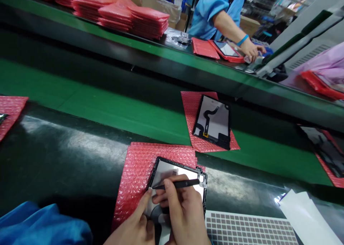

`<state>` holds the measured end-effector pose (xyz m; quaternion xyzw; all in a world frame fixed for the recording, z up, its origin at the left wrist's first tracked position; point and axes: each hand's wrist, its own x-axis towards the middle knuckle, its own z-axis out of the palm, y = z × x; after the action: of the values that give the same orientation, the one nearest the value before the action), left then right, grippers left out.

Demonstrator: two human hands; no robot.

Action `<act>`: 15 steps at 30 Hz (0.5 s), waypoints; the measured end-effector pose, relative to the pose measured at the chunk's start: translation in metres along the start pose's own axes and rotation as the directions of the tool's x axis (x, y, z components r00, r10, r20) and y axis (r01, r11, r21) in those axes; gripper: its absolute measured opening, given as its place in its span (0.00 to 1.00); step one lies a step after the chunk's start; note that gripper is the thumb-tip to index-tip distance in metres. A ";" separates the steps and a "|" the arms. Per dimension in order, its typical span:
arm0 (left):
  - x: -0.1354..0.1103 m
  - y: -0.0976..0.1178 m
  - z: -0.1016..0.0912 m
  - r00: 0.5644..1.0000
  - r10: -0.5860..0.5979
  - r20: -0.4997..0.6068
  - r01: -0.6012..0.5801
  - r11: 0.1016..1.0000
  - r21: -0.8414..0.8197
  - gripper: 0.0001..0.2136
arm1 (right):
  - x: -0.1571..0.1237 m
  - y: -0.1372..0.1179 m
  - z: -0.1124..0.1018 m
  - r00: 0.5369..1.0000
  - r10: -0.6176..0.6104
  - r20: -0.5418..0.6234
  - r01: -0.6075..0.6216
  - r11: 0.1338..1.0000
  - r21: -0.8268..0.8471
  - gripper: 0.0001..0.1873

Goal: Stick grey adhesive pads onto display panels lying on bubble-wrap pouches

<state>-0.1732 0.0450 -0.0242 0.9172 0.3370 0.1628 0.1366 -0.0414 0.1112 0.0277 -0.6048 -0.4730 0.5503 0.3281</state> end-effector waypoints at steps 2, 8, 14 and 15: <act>-0.003 -0.002 0.011 0.999 -0.018 -0.028 0.018 1.000 0.017 0.26 | 0.001 0.000 -0.001 1.000 -0.006 0.019 0.006 1.000 -0.012 0.18; -0.006 -0.009 0.019 0.990 -0.062 -0.123 0.067 0.997 0.034 0.21 | 0.004 -0.002 0.002 0.999 -0.005 0.041 0.004 1.000 0.029 0.19; -0.004 -0.040 -0.054 0.981 -0.169 0.095 0.173 0.984 -0.034 0.13 | -0.005 -0.011 -0.014 0.992 -0.106 -0.063 0.118 0.961 0.249 0.20; -0.004 -0.047 -0.067 0.944 -0.284 0.166 0.292 0.956 -0.025 0.13 | -0.008 -0.011 -0.023 0.986 -0.142 -0.081 0.159 0.953 0.258 0.18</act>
<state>-0.2296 0.0862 0.0190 0.8645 0.4513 0.0750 0.2081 -0.0210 0.1105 0.0446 -0.5346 -0.4300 0.5627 0.4611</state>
